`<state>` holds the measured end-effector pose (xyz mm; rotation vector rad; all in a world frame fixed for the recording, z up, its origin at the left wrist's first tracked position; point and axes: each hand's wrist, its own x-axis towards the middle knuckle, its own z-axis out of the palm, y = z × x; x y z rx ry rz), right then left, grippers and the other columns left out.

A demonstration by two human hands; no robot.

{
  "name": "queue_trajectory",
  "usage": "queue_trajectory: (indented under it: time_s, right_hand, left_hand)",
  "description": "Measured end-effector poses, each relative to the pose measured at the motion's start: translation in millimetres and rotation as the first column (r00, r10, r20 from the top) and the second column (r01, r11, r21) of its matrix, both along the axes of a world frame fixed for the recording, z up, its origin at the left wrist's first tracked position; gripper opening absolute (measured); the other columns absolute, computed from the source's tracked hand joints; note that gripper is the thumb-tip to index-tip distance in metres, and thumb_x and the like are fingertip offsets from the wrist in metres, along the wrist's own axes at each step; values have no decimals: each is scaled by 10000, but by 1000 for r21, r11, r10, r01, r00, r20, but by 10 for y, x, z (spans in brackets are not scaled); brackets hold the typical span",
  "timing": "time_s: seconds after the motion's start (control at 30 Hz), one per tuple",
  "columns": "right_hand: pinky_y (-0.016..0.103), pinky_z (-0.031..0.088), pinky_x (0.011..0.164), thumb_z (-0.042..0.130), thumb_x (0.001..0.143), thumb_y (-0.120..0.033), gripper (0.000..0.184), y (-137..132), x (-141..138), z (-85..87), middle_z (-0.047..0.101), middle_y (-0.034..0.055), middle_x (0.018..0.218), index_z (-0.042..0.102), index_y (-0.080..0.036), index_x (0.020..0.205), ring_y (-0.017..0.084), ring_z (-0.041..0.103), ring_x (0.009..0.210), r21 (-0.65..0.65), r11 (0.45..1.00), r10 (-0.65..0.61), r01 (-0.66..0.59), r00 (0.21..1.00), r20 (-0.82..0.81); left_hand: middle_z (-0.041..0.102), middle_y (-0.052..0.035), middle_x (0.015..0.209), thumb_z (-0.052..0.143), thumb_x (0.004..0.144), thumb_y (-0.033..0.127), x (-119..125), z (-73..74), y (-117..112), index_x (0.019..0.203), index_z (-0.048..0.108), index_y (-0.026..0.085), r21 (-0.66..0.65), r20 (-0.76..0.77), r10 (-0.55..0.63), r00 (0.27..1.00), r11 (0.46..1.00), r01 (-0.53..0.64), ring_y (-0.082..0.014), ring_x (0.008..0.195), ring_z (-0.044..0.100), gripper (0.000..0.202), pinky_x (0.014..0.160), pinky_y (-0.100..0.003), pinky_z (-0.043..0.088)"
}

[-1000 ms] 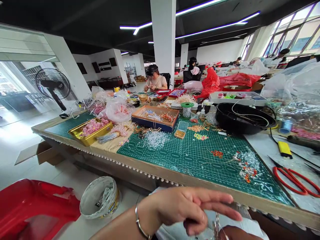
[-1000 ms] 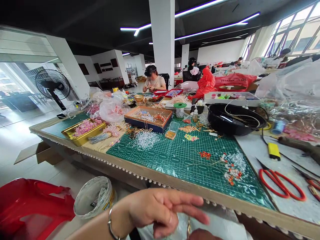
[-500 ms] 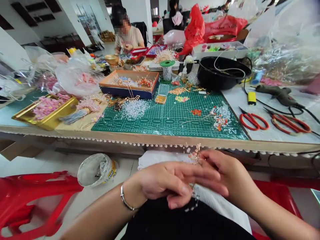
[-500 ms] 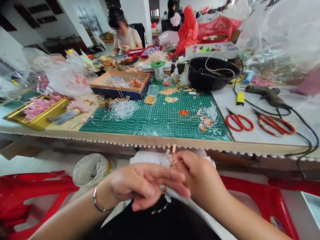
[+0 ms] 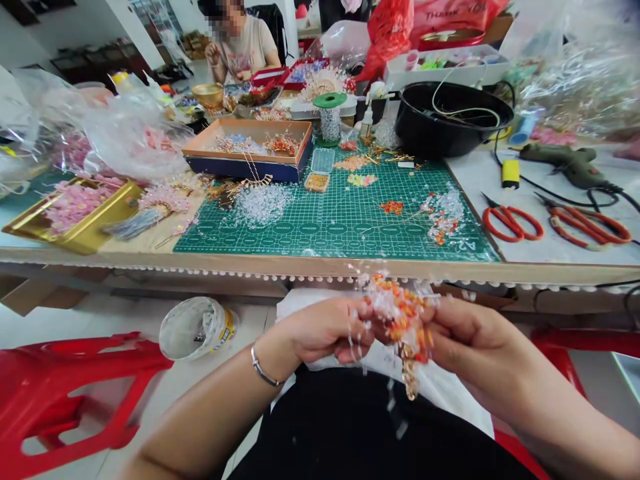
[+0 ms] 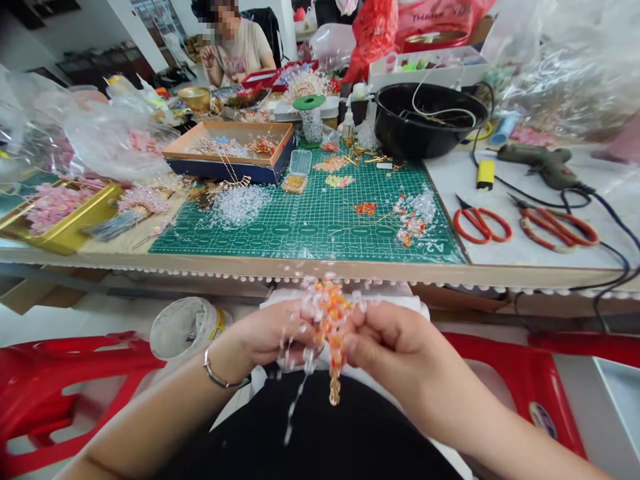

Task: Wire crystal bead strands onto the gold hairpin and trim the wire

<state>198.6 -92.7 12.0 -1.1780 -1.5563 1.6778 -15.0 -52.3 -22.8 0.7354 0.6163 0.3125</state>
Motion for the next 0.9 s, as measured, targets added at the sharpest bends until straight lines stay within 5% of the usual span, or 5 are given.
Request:
queue_trajectory:
  time_s: [0.1, 0.3, 0.5, 0.63, 0.9]
  right_hand:
    - [226, 460, 523, 546, 942, -390, 212, 63, -24, -110, 645, 7, 678, 646, -215, 878, 147, 594, 591, 369, 908, -314, 201, 908, 278]
    - [263, 401, 521, 453, 970, -250, 201, 97, -33, -270, 653, 9, 652, 627, -163, 919, 156, 603, 549, 826, 511, -485, -237, 714, 504]
    - [311, 245, 506, 460, 950, -220, 226, 76, 2, -273, 575, 26, 577, 594, -160, 779, 177, 506, 485, 763, 421, -415, -490, 645, 642]
    - [315, 199, 506, 456, 929, -169, 201, 64, -26, -273, 536, 17, 551, 584, -164, 774, 171, 472, 469, 715, 407, -384, -569, 603, 699]
    - [323, 220, 518, 395, 929, -102, 267, 135, -23, -255, 517, 16, 563, 552, -173, 725, 175, 472, 485, 740, 339, -416, -581, 613, 672]
  left_hand:
    - [721, -102, 1007, 686, 762, 189, 17, -5, -129, 1081, 685, 118, -46, 160, -117, 980, 991, 126, -20, 442, 450, 327, 405, -201, 259]
    - [680, -43, 739, 647, 862, 375, -26, 193, -164, 977, 683, 100, -35, 71, -96, 993, 995, 98, -15, 380, 359, 300, 369, -216, 139]
    - [663, -30, 688, 535, 894, 587, -15, 256, -77, 858, 656, 115, 240, -313, -178, 933, 935, 260, -40, 412, 395, 488, 439, -198, 291]
    - [690, -6, 770, 571, 869, 561, 30, 330, -48, 820, 605, 162, 434, -557, -14, 830, 848, 306, -66, 493, 499, 404, 479, -188, 340]
    - [649, 27, 684, 537, 823, 340, 131, 316, 91, 768, 581, 209, 469, -650, 13, 760, 794, 387, -112, 541, 571, 148, 447, -202, 373]
